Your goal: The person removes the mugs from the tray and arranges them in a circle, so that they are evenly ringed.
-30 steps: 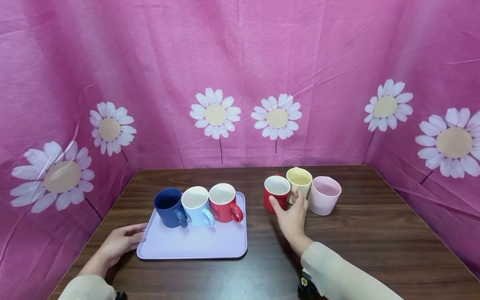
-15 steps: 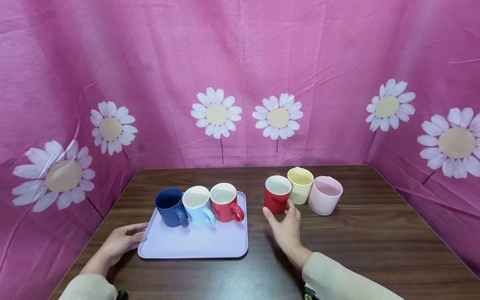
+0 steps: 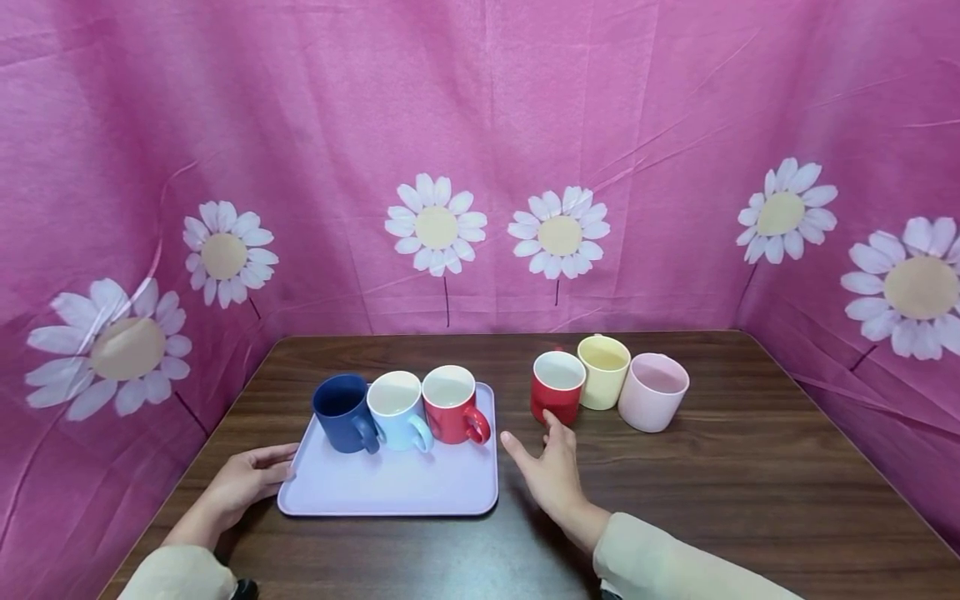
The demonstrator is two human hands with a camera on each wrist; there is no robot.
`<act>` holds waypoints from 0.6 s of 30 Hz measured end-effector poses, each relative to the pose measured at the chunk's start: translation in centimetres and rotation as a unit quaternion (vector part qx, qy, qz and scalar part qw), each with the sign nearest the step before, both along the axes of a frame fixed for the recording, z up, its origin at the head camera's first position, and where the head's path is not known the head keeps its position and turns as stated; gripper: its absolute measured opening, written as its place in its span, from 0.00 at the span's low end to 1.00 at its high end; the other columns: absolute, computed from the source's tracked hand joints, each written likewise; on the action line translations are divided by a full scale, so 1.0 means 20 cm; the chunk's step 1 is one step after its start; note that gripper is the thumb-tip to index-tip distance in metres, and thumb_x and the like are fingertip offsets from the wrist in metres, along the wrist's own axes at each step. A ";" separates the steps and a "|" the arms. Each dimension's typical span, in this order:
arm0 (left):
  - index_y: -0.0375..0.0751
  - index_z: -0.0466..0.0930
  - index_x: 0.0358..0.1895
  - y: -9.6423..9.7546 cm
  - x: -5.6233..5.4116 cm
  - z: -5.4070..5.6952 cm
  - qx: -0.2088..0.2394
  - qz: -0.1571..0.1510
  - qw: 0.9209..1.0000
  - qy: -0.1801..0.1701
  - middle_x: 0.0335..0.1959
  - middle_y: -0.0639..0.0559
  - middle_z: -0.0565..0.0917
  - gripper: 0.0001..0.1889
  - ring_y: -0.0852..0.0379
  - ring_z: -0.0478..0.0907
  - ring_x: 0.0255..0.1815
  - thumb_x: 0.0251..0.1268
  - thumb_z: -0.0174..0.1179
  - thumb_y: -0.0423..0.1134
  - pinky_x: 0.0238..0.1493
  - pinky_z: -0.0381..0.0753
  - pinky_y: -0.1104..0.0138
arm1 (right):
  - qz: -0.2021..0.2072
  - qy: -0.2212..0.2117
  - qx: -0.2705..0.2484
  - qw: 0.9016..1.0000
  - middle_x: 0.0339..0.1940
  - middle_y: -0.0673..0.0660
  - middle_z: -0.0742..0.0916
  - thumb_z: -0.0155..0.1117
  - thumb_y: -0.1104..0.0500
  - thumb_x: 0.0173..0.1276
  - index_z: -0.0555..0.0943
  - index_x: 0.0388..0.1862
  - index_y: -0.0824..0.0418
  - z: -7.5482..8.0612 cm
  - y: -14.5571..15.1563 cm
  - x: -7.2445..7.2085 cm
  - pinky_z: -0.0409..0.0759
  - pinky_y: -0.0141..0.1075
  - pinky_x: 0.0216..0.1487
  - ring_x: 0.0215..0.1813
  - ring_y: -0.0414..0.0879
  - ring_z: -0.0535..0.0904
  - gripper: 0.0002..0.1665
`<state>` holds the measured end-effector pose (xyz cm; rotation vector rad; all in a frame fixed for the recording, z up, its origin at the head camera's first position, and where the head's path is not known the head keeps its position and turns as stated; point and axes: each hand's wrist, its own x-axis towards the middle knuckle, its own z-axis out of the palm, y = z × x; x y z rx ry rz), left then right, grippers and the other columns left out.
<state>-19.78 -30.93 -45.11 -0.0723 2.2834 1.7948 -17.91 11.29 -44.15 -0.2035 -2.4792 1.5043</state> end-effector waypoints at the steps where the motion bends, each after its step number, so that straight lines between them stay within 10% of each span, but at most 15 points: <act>1: 0.15 0.59 0.64 0.00 0.00 0.00 0.002 -0.002 1.000 0.001 0.54 0.30 0.76 0.29 0.62 0.79 0.42 0.63 0.58 0.27 0.45 0.81 0.65 | 0.009 -0.001 0.003 1.000 0.60 0.71 0.67 0.70 0.45 0.59 0.62 0.68 0.71 0.00 -0.01 0.00 0.72 0.54 0.58 0.57 0.64 0.70 0.48; 18: 0.15 0.58 0.64 0.00 0.00 0.00 0.006 -0.006 1.000 -0.004 0.54 0.31 0.77 0.29 0.62 0.79 0.42 0.64 0.58 0.27 0.45 0.81 0.66 | 0.212 -0.054 0.078 0.973 0.53 0.65 0.78 0.74 0.47 0.54 0.72 0.60 0.71 0.09 -0.01 -0.13 0.80 0.47 0.48 0.53 0.60 0.77 0.42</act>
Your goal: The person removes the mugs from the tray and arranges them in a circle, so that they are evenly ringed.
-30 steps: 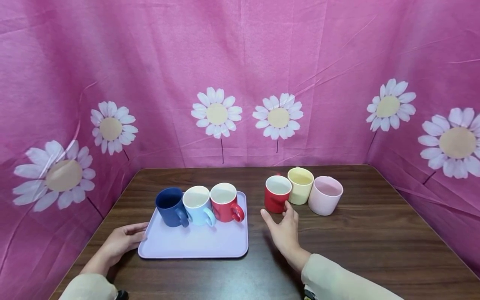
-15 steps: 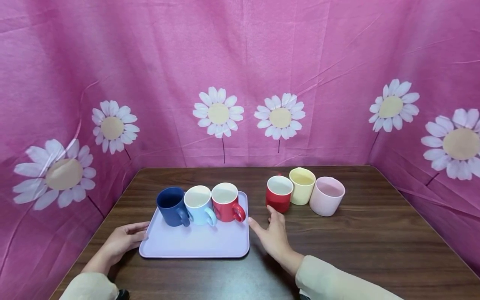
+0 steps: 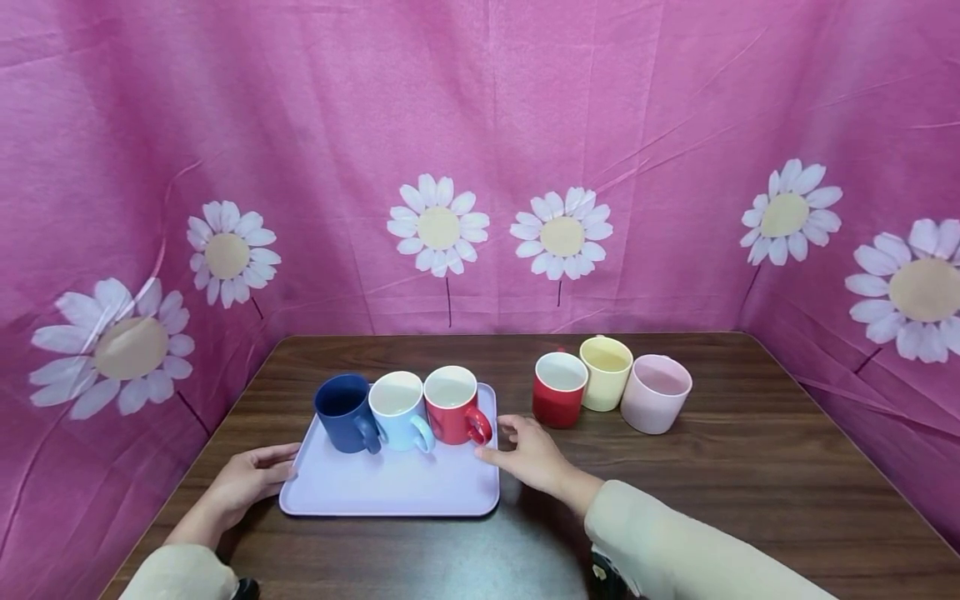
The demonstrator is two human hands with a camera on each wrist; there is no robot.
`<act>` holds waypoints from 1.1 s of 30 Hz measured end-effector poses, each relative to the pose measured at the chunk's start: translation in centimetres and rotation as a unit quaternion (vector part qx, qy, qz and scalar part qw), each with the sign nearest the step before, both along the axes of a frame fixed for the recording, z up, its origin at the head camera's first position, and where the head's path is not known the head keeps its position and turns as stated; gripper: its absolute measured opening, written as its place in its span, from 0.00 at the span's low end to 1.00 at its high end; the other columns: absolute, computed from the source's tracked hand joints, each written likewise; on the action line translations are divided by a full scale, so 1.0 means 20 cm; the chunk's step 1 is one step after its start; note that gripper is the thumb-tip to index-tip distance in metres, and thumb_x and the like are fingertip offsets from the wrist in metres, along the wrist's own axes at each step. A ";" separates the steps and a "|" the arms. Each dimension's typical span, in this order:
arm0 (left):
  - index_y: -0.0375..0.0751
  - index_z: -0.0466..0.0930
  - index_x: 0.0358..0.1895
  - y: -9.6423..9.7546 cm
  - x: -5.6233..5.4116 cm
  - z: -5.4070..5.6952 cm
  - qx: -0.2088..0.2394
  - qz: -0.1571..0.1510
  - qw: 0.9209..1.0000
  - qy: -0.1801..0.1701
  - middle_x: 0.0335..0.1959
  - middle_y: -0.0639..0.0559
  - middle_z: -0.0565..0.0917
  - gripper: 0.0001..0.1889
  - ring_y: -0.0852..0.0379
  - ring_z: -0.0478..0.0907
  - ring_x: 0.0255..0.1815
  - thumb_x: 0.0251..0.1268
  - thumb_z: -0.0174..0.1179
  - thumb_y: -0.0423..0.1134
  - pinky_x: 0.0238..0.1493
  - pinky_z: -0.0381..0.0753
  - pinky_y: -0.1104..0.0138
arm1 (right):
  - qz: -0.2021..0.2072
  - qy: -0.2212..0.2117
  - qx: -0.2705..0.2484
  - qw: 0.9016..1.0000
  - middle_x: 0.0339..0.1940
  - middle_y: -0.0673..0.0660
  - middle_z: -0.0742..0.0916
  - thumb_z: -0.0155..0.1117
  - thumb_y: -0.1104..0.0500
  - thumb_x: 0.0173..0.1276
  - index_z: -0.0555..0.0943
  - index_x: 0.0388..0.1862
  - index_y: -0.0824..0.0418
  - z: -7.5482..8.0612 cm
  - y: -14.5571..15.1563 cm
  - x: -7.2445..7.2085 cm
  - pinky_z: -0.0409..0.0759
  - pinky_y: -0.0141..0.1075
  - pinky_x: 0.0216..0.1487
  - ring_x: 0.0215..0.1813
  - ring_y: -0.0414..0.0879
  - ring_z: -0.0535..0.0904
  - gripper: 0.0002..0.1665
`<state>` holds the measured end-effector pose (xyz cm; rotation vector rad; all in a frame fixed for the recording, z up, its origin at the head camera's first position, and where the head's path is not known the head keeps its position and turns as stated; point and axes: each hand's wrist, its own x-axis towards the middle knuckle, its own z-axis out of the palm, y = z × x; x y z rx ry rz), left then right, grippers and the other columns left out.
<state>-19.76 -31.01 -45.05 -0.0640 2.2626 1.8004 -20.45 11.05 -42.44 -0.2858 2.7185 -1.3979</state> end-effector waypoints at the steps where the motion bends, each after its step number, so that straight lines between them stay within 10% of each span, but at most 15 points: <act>1: 0.15 0.58 0.64 0.00 0.00 0.00 -0.001 -0.001 1.000 0.000 0.54 0.32 0.77 0.29 0.63 0.79 0.42 0.64 0.57 0.27 0.45 0.81 0.66 | 0.013 -0.005 0.002 1.000 0.53 0.65 0.78 0.74 0.47 0.54 0.73 0.59 0.71 0.01 0.00 -0.01 0.81 0.46 0.47 0.53 0.60 0.77 0.41; 16: 0.15 0.59 0.64 0.00 -0.01 0.00 0.003 -0.002 1.000 0.002 0.53 0.33 0.78 0.29 0.63 0.79 0.42 0.64 0.58 0.27 0.44 0.81 0.66 | 0.181 -0.042 0.009 0.983 0.40 0.52 0.84 0.74 0.52 0.56 0.82 0.45 0.61 0.06 0.04 -0.18 0.81 0.38 0.42 0.46 0.50 0.78 0.22; 33: 0.16 0.58 0.64 0.00 -0.01 -0.01 0.002 0.002 1.000 0.002 0.54 0.32 0.77 0.29 0.62 0.79 0.42 0.64 0.57 0.27 0.45 0.81 0.66 | 0.231 -0.074 -0.005 0.970 0.32 0.55 0.84 0.67 0.53 0.64 0.84 0.42 0.60 0.11 0.04 -0.30 0.81 0.41 0.41 0.37 0.47 0.77 0.13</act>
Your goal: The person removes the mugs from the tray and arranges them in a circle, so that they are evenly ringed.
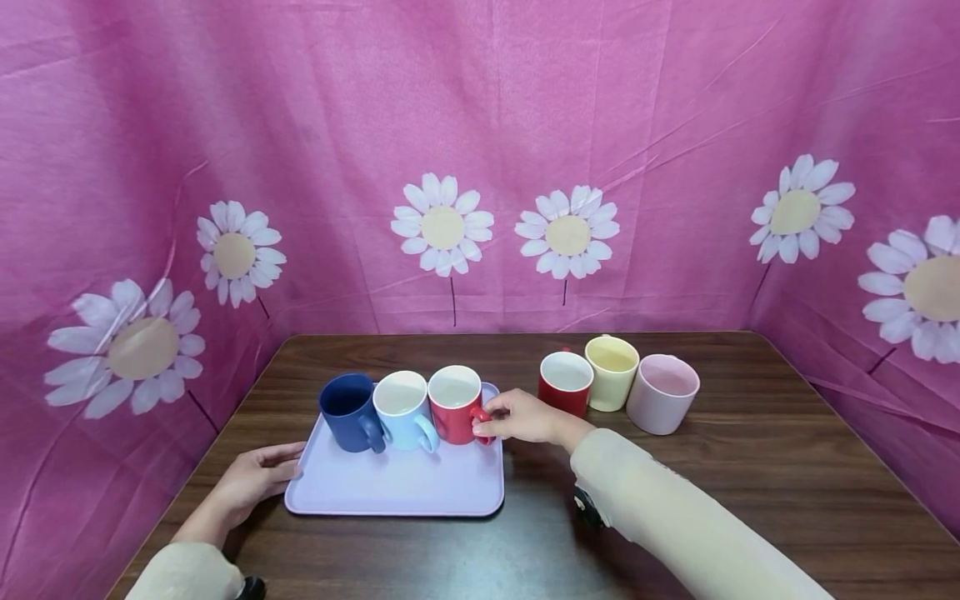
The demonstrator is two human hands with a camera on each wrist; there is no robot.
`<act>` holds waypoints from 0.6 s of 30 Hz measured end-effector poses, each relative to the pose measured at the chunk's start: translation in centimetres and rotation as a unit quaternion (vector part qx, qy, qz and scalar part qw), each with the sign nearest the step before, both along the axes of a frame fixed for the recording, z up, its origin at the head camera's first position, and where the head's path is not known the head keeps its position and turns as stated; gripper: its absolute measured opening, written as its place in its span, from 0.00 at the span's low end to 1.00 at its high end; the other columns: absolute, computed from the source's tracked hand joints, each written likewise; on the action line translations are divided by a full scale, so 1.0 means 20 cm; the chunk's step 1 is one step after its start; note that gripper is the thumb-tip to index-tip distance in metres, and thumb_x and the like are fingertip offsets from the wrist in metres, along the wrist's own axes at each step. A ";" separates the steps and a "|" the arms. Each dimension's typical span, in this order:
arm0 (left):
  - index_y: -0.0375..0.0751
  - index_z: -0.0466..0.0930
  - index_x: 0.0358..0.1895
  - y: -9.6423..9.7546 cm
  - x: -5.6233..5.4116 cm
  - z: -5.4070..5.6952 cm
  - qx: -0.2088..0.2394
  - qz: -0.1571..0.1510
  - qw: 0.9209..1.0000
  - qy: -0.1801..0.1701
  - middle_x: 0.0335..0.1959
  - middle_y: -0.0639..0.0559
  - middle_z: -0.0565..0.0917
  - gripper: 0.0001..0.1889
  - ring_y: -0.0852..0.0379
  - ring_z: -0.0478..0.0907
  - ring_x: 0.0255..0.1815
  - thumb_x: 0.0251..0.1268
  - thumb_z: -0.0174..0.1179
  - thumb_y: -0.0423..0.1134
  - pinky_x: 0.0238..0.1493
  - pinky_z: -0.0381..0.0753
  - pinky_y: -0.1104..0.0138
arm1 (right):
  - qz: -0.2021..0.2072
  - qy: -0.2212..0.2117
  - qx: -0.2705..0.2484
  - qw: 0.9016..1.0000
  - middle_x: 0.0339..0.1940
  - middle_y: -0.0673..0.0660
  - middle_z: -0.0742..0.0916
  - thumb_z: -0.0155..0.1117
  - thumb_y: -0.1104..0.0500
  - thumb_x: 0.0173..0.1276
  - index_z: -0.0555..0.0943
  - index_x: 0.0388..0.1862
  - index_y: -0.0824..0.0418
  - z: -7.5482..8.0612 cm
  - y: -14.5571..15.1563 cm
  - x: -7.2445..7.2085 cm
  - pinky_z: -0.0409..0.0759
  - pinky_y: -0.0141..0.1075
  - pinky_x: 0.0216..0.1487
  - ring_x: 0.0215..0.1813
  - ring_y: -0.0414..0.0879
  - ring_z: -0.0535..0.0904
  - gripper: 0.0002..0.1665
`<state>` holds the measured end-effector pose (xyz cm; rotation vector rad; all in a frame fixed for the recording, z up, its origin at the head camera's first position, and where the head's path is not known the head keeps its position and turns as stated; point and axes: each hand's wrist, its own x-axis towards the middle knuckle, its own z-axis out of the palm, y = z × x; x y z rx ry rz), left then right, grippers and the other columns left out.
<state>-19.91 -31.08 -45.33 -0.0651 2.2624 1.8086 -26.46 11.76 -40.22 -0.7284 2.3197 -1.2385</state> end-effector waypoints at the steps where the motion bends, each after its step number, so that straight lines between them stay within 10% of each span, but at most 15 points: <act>1: 0.16 0.58 0.64 0.00 0.00 0.00 -0.001 0.001 1.000 0.000 0.54 0.32 0.77 0.29 0.62 0.79 0.42 0.64 0.57 0.27 0.45 0.81 0.66 | 0.001 -0.008 -0.002 1.000 0.32 0.56 0.84 0.66 0.53 0.65 0.84 0.43 0.61 0.00 0.00 0.00 0.82 0.42 0.42 0.38 0.48 0.79 0.14; 18: 0.15 0.58 0.64 0.00 0.00 0.00 0.005 -0.003 1.000 0.003 0.53 0.33 0.78 0.29 0.63 0.79 0.42 0.64 0.58 0.27 0.45 0.81 0.66 | 0.021 -0.097 -0.081 0.992 0.33 0.61 0.85 0.63 0.65 0.66 0.82 0.39 0.76 -0.01 0.01 -0.04 0.82 0.43 0.44 0.39 0.48 0.81 0.12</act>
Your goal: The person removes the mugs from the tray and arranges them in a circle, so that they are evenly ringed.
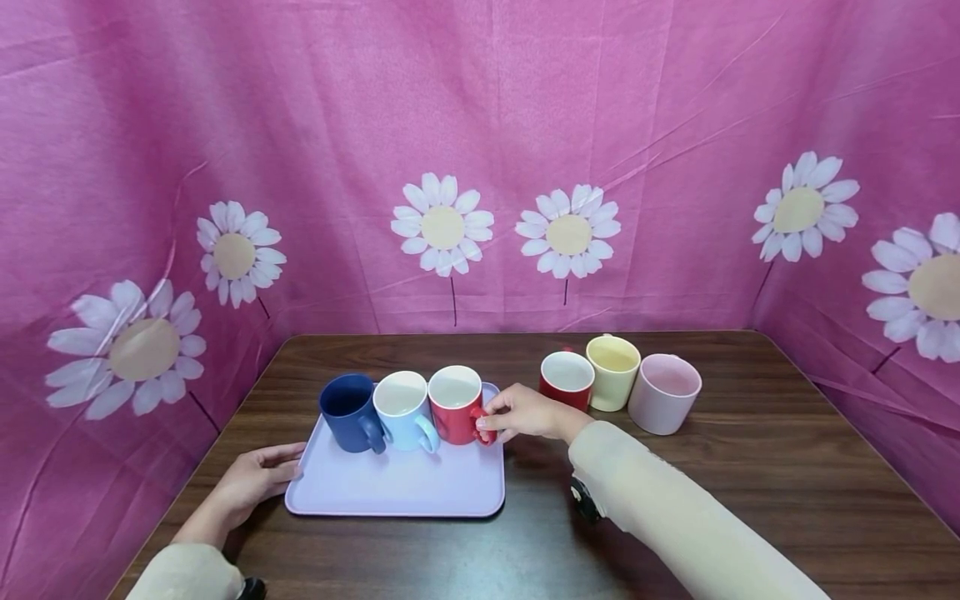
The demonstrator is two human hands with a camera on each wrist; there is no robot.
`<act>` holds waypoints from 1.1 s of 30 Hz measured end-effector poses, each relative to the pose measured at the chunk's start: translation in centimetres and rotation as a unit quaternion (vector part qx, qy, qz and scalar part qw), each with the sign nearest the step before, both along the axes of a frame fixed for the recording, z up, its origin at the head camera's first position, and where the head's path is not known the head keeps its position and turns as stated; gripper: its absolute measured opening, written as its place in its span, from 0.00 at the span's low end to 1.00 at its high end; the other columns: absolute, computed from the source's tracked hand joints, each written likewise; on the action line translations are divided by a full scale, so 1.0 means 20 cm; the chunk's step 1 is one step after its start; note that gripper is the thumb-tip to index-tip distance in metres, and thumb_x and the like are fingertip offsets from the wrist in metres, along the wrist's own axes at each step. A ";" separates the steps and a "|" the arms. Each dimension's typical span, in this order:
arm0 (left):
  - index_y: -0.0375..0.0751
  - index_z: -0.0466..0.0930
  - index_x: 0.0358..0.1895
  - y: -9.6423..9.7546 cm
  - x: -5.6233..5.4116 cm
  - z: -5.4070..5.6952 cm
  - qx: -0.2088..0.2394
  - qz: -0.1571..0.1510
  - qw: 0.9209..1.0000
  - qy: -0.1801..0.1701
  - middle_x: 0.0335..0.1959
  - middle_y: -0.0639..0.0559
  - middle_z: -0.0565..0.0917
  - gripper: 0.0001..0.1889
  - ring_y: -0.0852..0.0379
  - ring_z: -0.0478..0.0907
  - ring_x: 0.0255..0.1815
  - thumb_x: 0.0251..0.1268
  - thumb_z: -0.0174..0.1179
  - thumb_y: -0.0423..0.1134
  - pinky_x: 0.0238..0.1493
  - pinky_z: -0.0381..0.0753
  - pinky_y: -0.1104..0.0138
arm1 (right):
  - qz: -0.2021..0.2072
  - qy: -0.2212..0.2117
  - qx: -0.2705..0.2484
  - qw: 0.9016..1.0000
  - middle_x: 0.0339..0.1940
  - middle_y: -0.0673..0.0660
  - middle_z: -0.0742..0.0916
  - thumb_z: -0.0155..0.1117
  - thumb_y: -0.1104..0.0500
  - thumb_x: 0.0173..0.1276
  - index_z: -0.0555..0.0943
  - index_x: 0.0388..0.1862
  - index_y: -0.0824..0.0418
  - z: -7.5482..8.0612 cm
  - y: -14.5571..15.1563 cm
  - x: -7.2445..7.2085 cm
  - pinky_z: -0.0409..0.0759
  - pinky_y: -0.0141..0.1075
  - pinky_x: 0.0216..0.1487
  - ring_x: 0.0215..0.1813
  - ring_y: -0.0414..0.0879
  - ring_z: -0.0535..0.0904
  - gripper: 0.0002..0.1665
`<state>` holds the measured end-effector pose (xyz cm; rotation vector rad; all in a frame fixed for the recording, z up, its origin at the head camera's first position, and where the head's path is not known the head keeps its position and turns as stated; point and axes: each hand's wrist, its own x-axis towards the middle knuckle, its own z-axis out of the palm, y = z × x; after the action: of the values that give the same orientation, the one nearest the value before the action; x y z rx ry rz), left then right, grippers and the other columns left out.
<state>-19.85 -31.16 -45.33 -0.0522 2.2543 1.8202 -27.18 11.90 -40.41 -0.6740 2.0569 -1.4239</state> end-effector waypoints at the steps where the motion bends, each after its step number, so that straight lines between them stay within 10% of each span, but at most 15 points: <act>1: 0.15 0.59 0.64 0.00 0.00 0.00 -0.001 0.005 1.000 -0.002 0.53 0.33 0.78 0.29 0.63 0.79 0.42 0.64 0.58 0.27 0.45 0.81 0.66 | 0.001 -0.005 -0.003 1.000 0.33 0.61 0.86 0.63 0.65 0.66 0.82 0.40 0.77 0.00 0.00 0.00 0.82 0.43 0.44 0.39 0.48 0.81 0.12; 13: 0.16 0.59 0.64 0.01 0.00 0.01 -0.007 0.010 1.000 -0.004 0.52 0.34 0.79 0.29 0.62 0.79 0.42 0.63 0.59 0.28 0.45 0.81 0.66 | 0.020 -0.064 -0.013 0.998 0.33 0.64 0.87 0.65 0.68 0.63 0.81 0.44 0.79 0.02 0.03 0.00 0.83 0.45 0.43 0.37 0.48 0.83 0.14; 33: 0.16 0.59 0.64 0.01 0.00 0.01 -0.007 0.012 1.000 -0.006 0.53 0.33 0.78 0.30 0.62 0.79 0.43 0.63 0.59 0.28 0.46 0.80 0.66 | 0.082 -0.004 0.005 0.997 0.33 0.62 0.87 0.65 0.67 0.64 0.83 0.42 0.76 0.05 0.18 0.04 0.83 0.43 0.41 0.36 0.47 0.83 0.12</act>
<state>-19.83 -30.90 -45.08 -0.0925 2.2683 1.8098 -26.45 15.60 -39.43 -0.8109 1.9524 -1.3207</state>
